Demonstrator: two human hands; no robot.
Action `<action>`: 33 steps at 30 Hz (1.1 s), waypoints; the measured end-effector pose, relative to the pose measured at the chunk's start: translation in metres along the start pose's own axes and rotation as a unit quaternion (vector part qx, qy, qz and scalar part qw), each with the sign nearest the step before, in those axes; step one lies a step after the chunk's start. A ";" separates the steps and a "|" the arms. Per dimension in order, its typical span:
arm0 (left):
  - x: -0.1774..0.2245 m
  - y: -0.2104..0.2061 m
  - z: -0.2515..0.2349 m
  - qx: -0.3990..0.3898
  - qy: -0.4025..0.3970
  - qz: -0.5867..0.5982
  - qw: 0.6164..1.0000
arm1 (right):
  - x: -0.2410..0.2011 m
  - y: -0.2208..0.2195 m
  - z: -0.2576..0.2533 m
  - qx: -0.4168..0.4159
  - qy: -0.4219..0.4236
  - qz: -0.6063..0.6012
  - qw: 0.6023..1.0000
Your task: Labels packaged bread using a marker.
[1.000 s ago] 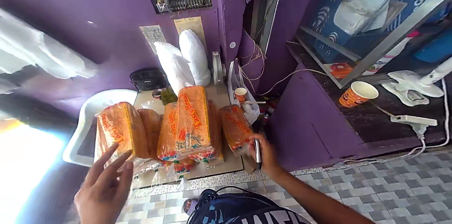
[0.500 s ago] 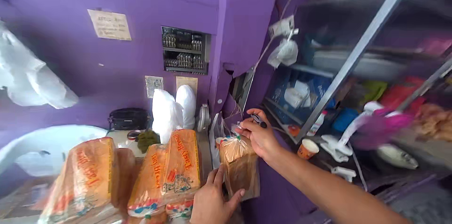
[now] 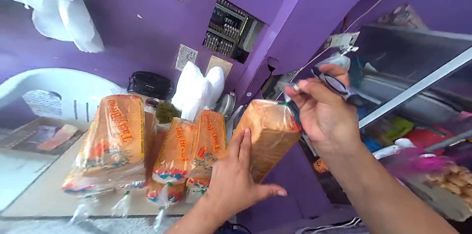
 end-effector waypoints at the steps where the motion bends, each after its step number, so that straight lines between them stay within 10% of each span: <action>1: -0.006 0.007 -0.004 -0.012 0.009 -0.011 1.000 | 0.005 -0.012 0.003 0.001 -0.012 -0.020 1.000; 10: -0.069 0.057 -0.065 -0.079 0.205 0.024 0.975 | 0.048 -0.130 0.003 -0.064 -0.037 -0.090 0.993; 15: -0.113 0.063 -0.096 0.035 0.184 0.296 0.937 | 0.042 -0.164 -0.013 -0.130 -0.067 -0.077 0.986; 20: -0.135 0.046 -0.113 -0.045 0.210 0.515 0.830 | 0.027 -0.077 -0.036 -0.190 0.145 0.143 0.960; 26: -0.147 -0.002 -0.088 -0.176 0.379 0.511 0.751 | 0.134 0.057 0.091 0.059 -0.244 0.060 0.966; 33: -0.158 -0.039 -0.079 -0.266 0.349 0.137 0.888 | 0.177 0.056 0.110 0.168 -0.223 -0.049 0.959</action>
Point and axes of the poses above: each hand's wrist, its own z-axis away from the middle knuckle, its own y-axis out of the back of the hand, x = y × z, the point moved 2 cm from there along -z, towards the middle knuckle, and after that the axes turned 14 degrees about -z, right-handed, at the moved point
